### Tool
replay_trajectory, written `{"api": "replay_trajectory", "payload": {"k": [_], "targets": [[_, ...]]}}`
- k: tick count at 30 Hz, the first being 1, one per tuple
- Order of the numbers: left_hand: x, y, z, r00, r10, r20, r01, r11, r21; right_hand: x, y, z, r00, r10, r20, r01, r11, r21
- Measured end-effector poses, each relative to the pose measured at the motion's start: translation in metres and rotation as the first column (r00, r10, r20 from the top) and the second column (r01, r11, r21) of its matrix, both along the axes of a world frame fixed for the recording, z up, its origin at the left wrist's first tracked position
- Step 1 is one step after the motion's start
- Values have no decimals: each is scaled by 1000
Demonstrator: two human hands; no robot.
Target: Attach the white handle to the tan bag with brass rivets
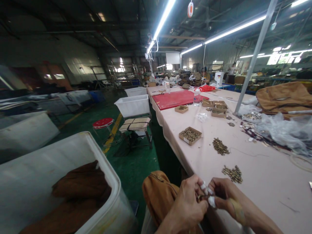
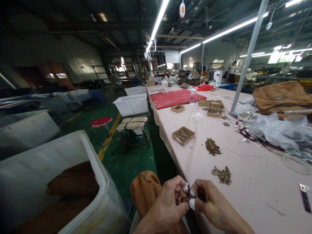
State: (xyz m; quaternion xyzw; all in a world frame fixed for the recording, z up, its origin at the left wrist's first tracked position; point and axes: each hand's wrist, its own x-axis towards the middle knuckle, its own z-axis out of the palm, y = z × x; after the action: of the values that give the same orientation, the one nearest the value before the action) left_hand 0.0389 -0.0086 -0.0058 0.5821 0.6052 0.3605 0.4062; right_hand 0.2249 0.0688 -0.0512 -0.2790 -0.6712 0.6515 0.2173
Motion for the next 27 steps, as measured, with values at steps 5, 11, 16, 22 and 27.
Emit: {"api": "replay_trajectory", "payload": {"k": [5,11,16,22,27], "targets": [[-3,-1,3,999,-46,2,46,998,37,-6,-2,-4,996,-26,-86,16,994,-112],[-1,-4,9,999,-35,-3,35,999,-20,-10,-5,-4,986,-44,-162,4,971,-239],[-2,-1,9,1000,-13,15,14,998,-61,-14,-4,-2,984,-68,-167,15,954,-300],[-4,3,-1,998,-22,57,24,999,-28,-9,-2,5,990,-34,-139,-2,969,-248],[-1,7,-6,997,-30,73,33,998,-45,0,-4,9,999,-10,-34,7,996,-87]]}}
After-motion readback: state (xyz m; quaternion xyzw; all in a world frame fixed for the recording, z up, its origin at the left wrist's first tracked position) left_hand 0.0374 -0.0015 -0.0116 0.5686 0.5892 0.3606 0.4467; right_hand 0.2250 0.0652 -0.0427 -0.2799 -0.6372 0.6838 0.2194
